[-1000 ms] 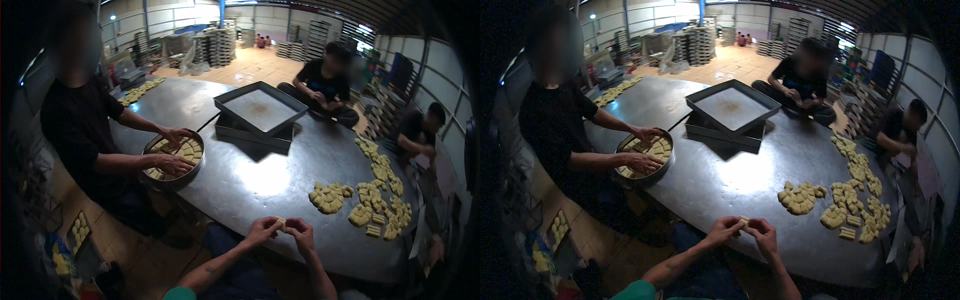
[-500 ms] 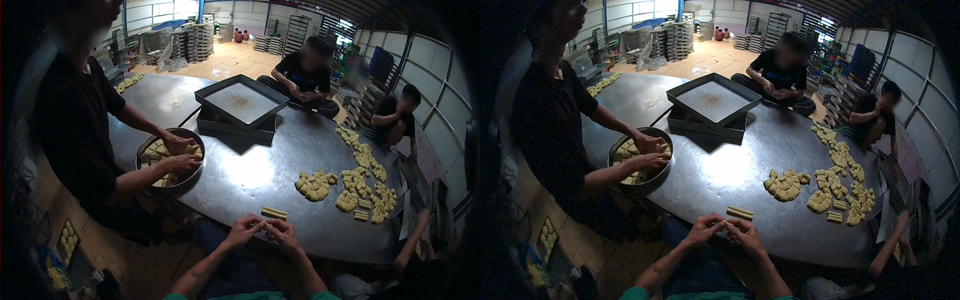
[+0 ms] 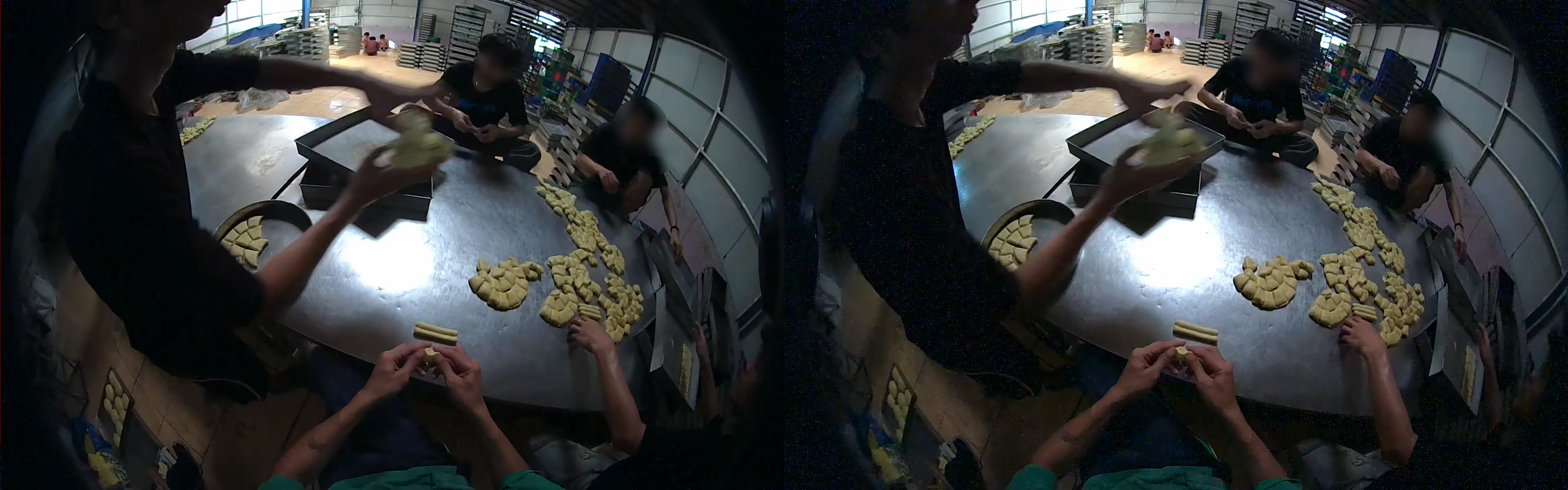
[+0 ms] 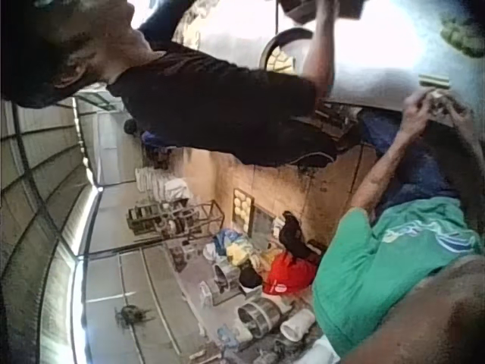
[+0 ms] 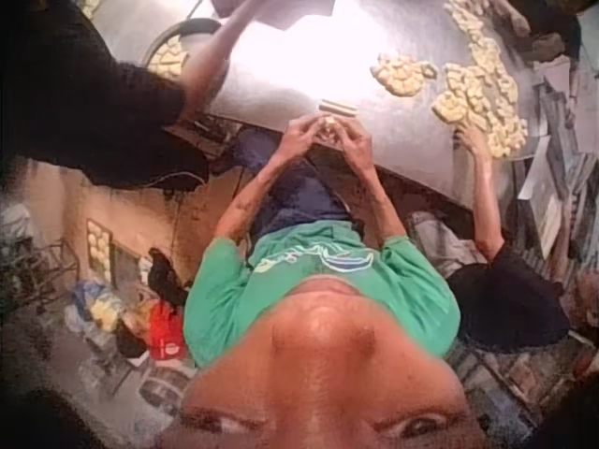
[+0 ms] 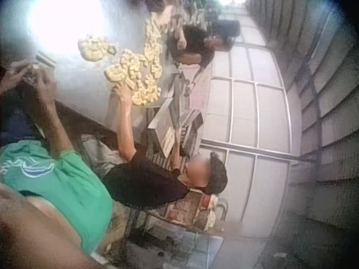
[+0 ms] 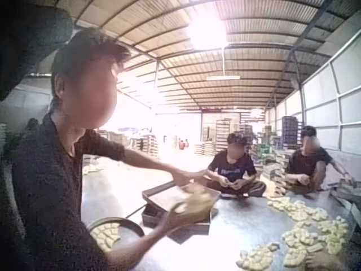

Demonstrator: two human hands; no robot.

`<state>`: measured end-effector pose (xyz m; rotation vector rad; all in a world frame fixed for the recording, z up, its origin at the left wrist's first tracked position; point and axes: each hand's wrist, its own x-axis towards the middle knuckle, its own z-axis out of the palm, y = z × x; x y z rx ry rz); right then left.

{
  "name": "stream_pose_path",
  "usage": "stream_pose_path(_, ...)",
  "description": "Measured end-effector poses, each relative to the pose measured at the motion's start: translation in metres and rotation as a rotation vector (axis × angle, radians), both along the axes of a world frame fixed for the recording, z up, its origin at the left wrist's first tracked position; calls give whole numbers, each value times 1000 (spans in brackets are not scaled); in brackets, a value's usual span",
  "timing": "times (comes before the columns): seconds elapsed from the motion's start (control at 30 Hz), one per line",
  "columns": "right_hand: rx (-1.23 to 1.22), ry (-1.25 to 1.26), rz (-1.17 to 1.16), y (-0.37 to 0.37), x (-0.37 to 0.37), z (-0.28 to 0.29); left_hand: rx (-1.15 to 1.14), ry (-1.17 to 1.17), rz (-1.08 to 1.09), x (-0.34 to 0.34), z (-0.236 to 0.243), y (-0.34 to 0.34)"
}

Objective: Shape strips of bread dough into crescent or bun shapes.

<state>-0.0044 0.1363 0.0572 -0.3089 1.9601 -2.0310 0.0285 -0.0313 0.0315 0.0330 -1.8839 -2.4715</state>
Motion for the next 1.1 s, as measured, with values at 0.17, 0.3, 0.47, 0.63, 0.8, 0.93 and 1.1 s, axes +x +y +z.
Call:
stream_pose_path(0.17, -54, 132, -26, 13, 8, 1, -197, -47, -144, 1, 11, -2)
stream_pose_path(0.3, 147, 120, -57, 24, 6, 9, -11, -287, -264, -5, 21, -1)
stream_pose_path(0.47, 482, 278, 129, 27, -22, -9, -259, -249, -314, -28, -16, -7)
stream_pose_path(0.63, 329, -130, 338, 28, -53, -23, -560, -396, -305, -47, 18, -10)
stream_pose_path(0.8, 614, -1, 230, 15, -55, -32, -1008, -260, -131, -46, -8, -3)
stream_pose_path(0.93, 1049, 234, 240, 25, -56, -33, -1248, -48, -34, -34, -17, -13)
stream_pose_path(1.1, 547, -193, 333, 45, -58, -45, -1013, 155, 38, -24, -43, -28)
